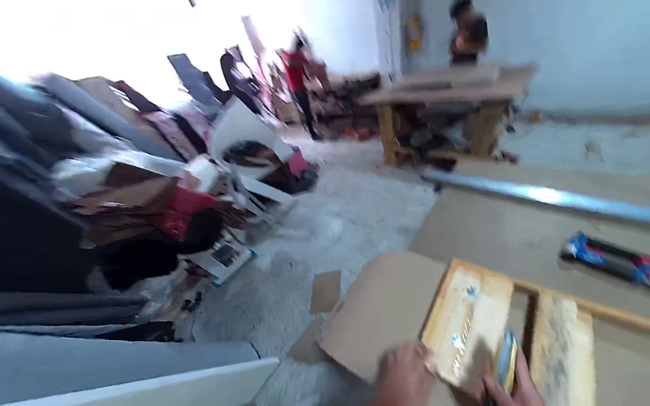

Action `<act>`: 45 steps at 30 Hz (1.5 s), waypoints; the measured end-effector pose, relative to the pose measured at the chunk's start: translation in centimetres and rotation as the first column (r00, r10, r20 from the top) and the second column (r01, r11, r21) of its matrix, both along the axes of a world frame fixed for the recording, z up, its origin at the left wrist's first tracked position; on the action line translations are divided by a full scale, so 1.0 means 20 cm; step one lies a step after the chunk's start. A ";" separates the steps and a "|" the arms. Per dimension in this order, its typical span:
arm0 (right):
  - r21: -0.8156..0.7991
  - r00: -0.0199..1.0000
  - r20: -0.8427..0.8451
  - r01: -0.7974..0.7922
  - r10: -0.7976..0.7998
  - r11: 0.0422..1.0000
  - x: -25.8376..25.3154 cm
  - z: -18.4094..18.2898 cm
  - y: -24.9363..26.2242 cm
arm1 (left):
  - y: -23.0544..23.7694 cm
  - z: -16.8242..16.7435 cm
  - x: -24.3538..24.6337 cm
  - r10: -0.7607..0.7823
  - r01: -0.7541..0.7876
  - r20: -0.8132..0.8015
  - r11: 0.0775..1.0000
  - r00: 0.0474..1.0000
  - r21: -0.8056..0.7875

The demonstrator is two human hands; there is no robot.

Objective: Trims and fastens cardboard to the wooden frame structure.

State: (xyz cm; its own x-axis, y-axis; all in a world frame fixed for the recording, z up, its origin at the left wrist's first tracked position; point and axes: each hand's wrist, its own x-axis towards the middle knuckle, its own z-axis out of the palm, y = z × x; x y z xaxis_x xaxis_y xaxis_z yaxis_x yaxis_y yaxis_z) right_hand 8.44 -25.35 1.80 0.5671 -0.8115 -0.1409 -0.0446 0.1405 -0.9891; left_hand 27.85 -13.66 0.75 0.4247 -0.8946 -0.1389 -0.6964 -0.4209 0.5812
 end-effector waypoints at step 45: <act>-0.153 -0.180 -0.968 -0.133 -0.176 0.979 1.60 -0.01 -0.20 | -0.93 -0.51 1.42 -0.702 0.704 -0.119 0.660 0.702 0.260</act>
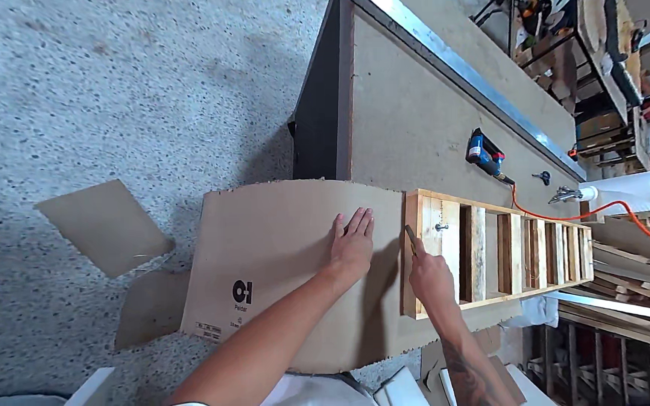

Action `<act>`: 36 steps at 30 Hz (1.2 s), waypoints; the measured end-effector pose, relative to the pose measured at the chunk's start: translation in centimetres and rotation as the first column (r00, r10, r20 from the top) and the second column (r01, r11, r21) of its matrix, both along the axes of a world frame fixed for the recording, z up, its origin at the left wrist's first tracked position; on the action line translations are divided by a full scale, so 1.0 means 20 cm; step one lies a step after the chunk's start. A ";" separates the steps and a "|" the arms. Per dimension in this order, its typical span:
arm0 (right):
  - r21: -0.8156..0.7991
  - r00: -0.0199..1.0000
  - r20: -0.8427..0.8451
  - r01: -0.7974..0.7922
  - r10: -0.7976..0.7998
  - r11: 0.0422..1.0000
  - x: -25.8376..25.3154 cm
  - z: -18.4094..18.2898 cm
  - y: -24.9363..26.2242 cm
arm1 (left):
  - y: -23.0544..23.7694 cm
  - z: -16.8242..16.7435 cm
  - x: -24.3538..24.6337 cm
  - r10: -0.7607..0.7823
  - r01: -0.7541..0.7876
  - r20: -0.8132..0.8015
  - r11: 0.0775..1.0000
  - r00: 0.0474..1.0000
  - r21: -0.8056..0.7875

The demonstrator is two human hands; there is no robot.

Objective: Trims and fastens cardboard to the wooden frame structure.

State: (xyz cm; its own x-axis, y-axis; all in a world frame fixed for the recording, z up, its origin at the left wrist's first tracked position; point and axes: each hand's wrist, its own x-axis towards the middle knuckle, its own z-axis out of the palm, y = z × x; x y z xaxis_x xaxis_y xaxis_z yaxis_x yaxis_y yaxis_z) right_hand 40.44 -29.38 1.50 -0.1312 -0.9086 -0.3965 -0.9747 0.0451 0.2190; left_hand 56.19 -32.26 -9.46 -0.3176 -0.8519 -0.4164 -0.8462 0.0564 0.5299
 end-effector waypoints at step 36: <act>-0.239 0.954 0.256 -0.095 0.157 0.966 -0.21 0.14 0.11 | -0.01 0.05 -0.06 -0.012 0.016 0.141 1.000 0.990 -0.024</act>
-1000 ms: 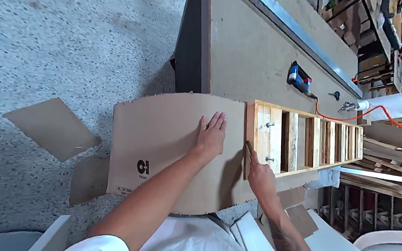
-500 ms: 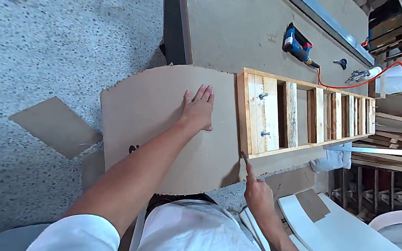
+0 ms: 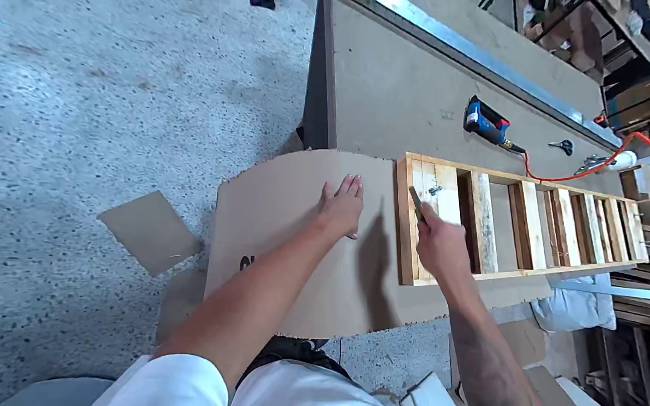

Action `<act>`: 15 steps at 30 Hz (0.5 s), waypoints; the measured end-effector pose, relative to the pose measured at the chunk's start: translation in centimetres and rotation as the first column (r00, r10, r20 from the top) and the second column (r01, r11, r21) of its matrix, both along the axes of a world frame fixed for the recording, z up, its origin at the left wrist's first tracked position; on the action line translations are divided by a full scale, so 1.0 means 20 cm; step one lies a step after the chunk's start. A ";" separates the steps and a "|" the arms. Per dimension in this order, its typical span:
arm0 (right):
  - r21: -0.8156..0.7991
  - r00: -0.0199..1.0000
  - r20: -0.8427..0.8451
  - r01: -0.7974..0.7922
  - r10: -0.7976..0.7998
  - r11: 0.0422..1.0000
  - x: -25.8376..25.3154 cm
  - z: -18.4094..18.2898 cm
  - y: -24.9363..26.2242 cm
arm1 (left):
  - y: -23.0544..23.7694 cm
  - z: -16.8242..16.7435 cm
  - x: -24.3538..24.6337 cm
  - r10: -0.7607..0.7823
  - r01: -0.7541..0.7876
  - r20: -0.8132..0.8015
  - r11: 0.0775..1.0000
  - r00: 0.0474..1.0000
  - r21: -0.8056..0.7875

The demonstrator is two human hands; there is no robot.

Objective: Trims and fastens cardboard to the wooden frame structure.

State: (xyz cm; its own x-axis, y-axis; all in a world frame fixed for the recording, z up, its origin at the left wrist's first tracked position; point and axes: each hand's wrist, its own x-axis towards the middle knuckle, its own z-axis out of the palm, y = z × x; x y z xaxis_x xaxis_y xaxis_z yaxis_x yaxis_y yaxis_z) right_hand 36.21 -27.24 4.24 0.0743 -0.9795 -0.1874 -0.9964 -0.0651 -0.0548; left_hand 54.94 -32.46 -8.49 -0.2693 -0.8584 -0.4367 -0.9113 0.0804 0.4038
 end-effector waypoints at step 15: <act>0.203 0.962 -0.272 0.091 -0.033 0.975 0.28 -0.22 -0.61 | 0.00 0.00 0.02 0.006 -0.004 -0.046 0.999 0.999 0.048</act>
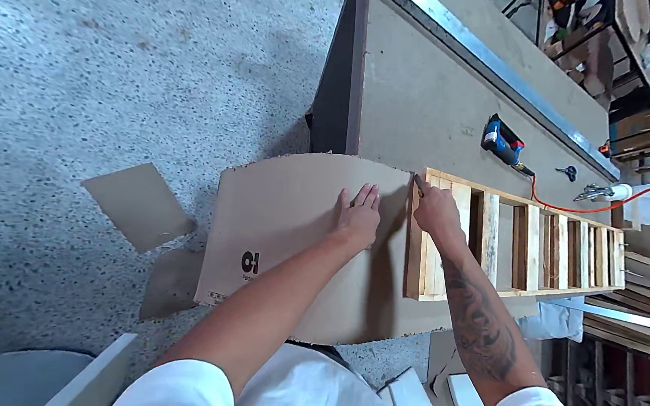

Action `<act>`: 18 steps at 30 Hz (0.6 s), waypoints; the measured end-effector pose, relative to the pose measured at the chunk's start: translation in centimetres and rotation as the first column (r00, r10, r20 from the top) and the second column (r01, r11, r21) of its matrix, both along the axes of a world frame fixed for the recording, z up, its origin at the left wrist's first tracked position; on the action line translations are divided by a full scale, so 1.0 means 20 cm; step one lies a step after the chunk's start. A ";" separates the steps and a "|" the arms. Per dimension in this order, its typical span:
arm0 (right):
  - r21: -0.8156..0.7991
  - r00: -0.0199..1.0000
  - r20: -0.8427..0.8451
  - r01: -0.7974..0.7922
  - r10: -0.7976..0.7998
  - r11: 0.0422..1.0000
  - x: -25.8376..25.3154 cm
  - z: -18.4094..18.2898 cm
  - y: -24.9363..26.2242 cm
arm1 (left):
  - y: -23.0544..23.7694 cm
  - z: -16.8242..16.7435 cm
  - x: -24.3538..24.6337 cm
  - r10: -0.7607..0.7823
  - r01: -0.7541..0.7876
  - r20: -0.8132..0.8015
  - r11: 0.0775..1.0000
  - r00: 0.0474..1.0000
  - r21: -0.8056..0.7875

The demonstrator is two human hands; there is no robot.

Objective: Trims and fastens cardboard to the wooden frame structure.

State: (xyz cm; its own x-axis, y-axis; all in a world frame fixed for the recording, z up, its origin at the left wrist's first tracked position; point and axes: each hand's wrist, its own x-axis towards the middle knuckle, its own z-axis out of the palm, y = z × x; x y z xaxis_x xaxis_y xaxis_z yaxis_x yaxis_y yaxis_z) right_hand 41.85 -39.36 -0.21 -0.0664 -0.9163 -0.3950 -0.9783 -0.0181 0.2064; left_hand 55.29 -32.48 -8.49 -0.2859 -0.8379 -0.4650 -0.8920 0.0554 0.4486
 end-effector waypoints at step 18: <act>0.064 0.999 0.032 0.042 -0.044 0.997 -0.27 0.07 1.01 | -0.02 -0.02 0.04 -0.025 0.025 0.005 0.999 1.000 -0.042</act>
State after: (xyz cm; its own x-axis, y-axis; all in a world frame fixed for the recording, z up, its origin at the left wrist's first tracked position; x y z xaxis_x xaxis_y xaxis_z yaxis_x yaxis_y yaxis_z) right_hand 36.35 -19.15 1.16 -0.0908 -0.8860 -0.4548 -0.9848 0.0120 0.1734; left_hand 56.05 -32.97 -8.94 -0.3048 -0.8495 -0.4307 -0.8921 0.0962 0.4415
